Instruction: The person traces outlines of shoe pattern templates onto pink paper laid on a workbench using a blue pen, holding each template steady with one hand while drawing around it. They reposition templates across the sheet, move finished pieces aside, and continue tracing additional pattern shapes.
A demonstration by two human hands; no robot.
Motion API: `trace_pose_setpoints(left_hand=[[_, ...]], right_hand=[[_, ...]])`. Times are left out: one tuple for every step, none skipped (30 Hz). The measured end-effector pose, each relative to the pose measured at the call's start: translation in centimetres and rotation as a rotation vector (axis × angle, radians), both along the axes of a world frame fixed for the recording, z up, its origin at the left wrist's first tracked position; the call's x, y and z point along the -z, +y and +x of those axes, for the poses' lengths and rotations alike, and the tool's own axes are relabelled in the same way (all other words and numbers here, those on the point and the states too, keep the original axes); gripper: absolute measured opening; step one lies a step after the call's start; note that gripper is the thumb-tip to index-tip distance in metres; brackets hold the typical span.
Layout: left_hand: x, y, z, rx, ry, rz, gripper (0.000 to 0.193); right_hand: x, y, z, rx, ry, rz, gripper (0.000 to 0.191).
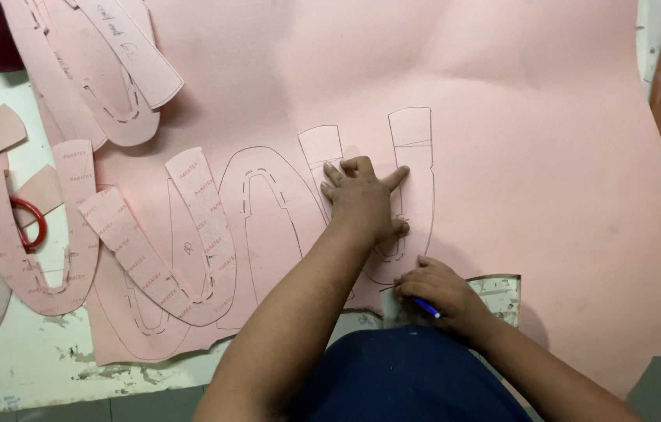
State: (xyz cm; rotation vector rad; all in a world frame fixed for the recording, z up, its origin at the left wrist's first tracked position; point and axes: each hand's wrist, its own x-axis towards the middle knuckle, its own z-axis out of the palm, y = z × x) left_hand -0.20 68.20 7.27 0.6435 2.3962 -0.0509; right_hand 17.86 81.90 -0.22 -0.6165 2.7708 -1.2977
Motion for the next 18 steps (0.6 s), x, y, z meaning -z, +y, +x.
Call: trace_pose_setpoints(left_hand=[[0.0, -0.1, 0.0, -0.003, 0.003, 0.011, 0.097], [-0.1, -0.3, 0.0, -0.007, 0.007, 0.022, 0.096], [-0.1, -0.4, -0.1, -0.006, 0.005, 0.026, 0.096], [-0.2, -0.5, -0.2, -0.005, 0.005, 0.031, 0.095], [-0.2, -0.6, -0.3, -0.003, 0.003, 0.035, 0.095], [-0.1, -0.8, -0.4, -0.002, -0.001, 0.042, 0.095], [0.1, -0.9, -0.5, -0.002, -0.005, 0.049, 0.096], [0.3, -1.1, -0.7, 0.0, -0.007, 0.058, 0.097], [0.7, -1.3, -0.9, -0.001, -0.003, 0.082, 0.097], [1.1, -1.5, -1.0, -0.003, 0.002, 0.105, 0.098], [1.7, -1.9, -1.2, -0.005, 0.009, 0.126, 0.099], [2.4, -2.2, -1.3, -0.007, 0.038, 0.163, 0.097], [3.1, -2.7, -1.5, -0.01, 0.066, 0.199, 0.095], [3.7, -3.1, -1.7, -0.012, 0.093, 0.236, 0.094], [4.4, -3.5, -1.9, 0.016, 0.161, 0.274, 0.095], [4.9, -4.0, -2.1, 0.044, 0.228, 0.312, 0.096], [5.3, -4.5, -2.4, 0.071, 0.296, 0.351, 0.098], [5.5, -5.0, -2.6, 0.044, 0.267, 0.374, 0.094]], right_hand=[[0.0, -0.3, -0.5, -0.029, 0.02, 0.021, 0.021], [-0.1, -0.6, -0.9, -0.058, 0.041, 0.042, 0.02], [-0.1, -0.9, -1.4, -0.085, 0.062, 0.051, 0.022], [-0.3, -1.3, -1.9, -0.111, 0.085, 0.059, 0.024], [-0.4, -1.6, -2.3, -0.137, 0.107, 0.067, 0.026], [-0.6, -1.9, -2.7, -0.16, 0.094, 0.089, 0.027], [-0.8, -2.2, -3.1, -0.183, 0.081, 0.112, 0.027], [-1.0, -2.4, -3.5, -0.207, 0.07, 0.136, 0.027], [-1.1, -2.7, -3.9, -0.213, 0.064, 0.135, 0.029], [-1.3, -3.0, -4.3, -0.22, 0.057, 0.133, 0.03], [-1.3, -3.3, -4.7, -0.227, 0.053, 0.13, 0.031], [-1.3, -3.6, -5.2, -0.221, 0.057, 0.12, 0.032], [-1.3, -3.8, -5.6, -0.214, 0.059, 0.111, 0.032], [-1.3, -4.0, -6.0, -0.207, 0.06, 0.101, 0.032], [-1.1, -4.3, -6.5, -0.19, 0.076, 0.113, 0.03], [-0.8, -4.7, -7.1, -0.173, 0.09, 0.126, 0.029], [-0.6, -5.0, -7.6, -0.156, 0.105, 0.139, 0.03], [-0.4, -5.4, -7.9, -0.152, 0.122, 0.141, 0.028]])
